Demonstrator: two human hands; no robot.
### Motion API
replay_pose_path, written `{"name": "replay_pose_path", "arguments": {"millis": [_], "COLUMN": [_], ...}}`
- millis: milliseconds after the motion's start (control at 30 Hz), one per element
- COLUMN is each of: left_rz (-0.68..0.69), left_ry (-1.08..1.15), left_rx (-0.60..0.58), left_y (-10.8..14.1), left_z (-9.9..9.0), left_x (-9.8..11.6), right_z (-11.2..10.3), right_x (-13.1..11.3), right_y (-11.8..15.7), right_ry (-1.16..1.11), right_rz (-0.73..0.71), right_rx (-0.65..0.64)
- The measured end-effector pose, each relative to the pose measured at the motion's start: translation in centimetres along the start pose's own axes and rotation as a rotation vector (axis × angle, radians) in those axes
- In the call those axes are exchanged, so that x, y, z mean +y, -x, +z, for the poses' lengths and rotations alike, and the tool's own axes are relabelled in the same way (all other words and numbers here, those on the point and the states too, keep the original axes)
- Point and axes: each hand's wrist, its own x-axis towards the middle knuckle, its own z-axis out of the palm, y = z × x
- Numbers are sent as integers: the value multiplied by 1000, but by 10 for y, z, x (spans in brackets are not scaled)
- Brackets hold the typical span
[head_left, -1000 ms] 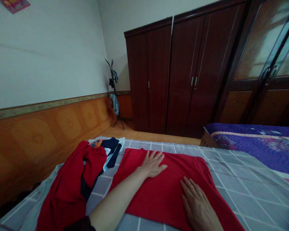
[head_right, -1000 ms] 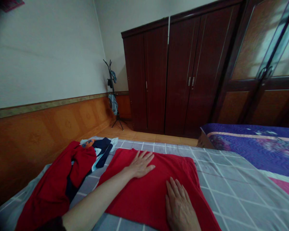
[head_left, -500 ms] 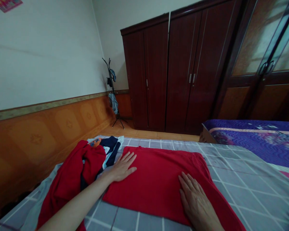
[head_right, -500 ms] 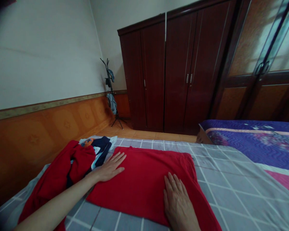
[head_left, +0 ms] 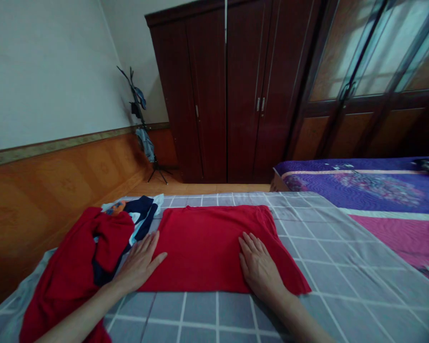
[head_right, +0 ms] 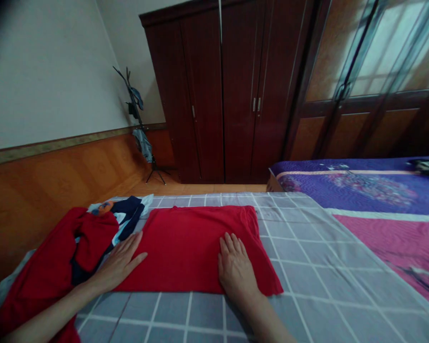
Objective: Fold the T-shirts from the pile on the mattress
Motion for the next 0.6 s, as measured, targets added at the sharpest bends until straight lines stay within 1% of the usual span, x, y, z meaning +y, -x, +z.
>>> {"name": "replay_pose_path", "arguments": {"millis": [67, 100, 167, 233, 267, 333, 367, 433, 467, 533, 600], "left_rz": [2, 46, 207, 353, 379, 361, 346, 347, 366, 425, 462], "left_ry": [-48, -63, -68, -61, -62, -61, -49, 15, 68, 207, 377], "left_rx": [52, 82, 117, 104, 93, 77, 66, 37, 25, 22, 36], "left_y": [4, 6, 13, 19, 21, 23, 21, 11, 3, -21, -54], "left_z": [0, 0, 1, 4, 5, 4, 1, -13, -24, -47, -67], "left_x": [6, 12, 25, 35, 37, 39, 41, 50, 58, 85, 120], "right_z": [-10, -14, -17, -17, -17, -18, -20, -27, -31, -39, -43], "right_x": [-7, -9, -10, -4, 1, 13, 19, 31, 37, 45, 52], "right_y": [1, 1, 2, 2, 1, -1, -2, -7, -10, -15, -18], "right_ry": [-23, -38, -70, -73, -56, -5, 19, 42, 34, -1, -31], "right_rz": [27, 22, 0, 10, 39, 130, 177, 255, 288, 342, 388], "right_rx": [-42, -55, -68, -76, -71, -31, -1, 57, 85, 135, 173]}}
